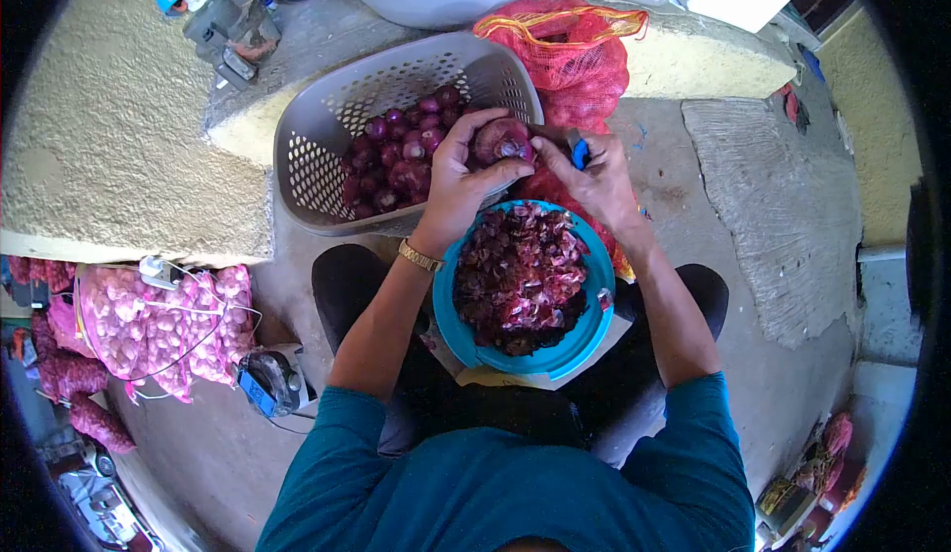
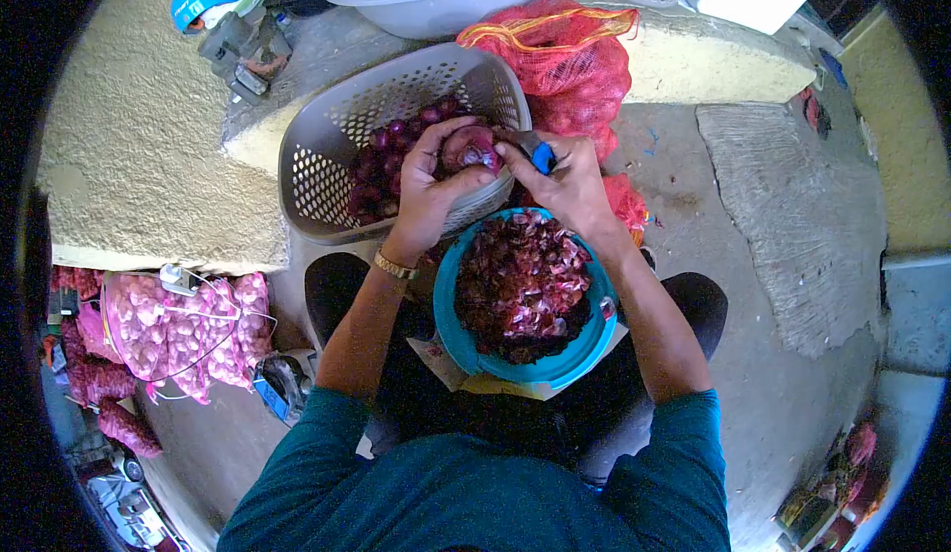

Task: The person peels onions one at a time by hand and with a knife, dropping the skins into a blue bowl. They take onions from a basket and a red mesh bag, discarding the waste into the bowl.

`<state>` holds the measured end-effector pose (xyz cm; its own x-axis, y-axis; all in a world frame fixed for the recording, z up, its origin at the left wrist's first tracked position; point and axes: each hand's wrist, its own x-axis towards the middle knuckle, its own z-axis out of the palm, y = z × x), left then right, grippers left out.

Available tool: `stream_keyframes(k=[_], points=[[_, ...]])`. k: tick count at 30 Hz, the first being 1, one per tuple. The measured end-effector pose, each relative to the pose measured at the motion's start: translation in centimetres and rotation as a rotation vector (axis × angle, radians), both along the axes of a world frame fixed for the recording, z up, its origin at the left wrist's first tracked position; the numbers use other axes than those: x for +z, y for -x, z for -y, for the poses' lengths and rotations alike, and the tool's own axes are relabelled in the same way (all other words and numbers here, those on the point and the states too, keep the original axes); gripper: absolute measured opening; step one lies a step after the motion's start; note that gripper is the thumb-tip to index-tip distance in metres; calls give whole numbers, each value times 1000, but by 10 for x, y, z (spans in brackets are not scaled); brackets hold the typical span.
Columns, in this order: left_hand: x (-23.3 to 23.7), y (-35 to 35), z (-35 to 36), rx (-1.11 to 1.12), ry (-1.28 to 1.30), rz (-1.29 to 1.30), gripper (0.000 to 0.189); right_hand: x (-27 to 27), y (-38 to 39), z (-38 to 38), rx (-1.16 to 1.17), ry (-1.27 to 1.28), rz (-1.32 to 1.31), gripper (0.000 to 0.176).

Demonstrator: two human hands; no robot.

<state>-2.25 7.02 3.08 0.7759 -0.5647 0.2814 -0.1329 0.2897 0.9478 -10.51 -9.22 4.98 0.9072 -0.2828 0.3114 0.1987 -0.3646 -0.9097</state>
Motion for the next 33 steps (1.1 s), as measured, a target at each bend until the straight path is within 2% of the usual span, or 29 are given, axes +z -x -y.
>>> stream_keyframes(k=[4, 8, 13, 15, 16, 18, 19, 21, 25, 29, 32, 33], points=[[-6, 3, 3, 30, -1, 42, 60, -5, -1, -1, -2, -20, -35, 12], [-9, 8, 4, 127, -91, 192, 62, -7, -4, -1, -25, -18, -74, 10], [-12, 5, 3, 142, -136, 257, 65, -19, -11, 2, -59, 43, 20, 8], [-9, 0, 0, -3, -134, 94, 67, -18, -12, 3, -61, 32, 8, 8], [-6, -1, -1, -4, -134, 95, 67, -17, -12, 4, -64, 22, -5, 7], [2, -1, -3, -110, -9, -265, 56, -17, -13, 4, -72, -52, -27, 6], [4, -1, -4, -110, -9, -264, 56, -17, -14, 4, -78, -124, -48, 5], [7, -1, -6, -163, 220, -536, 54, -22, -17, 8, -61, -202, -64, 4], [-1, -3, -8, -160, 198, -508, 48, -17, -11, 8, -20, -334, -85, 5], [-2, -6, -7, -171, 374, -627, 40, -10, -7, 8, -21, -278, -130, 7], [-2, -12, -9, -154, 477, -720, 38, -9, -5, 6, 50, -289, 7, 7], [-3, -14, -10, -165, 494, -759, 38, -7, -1, 8, 118, -256, -109, 7]])
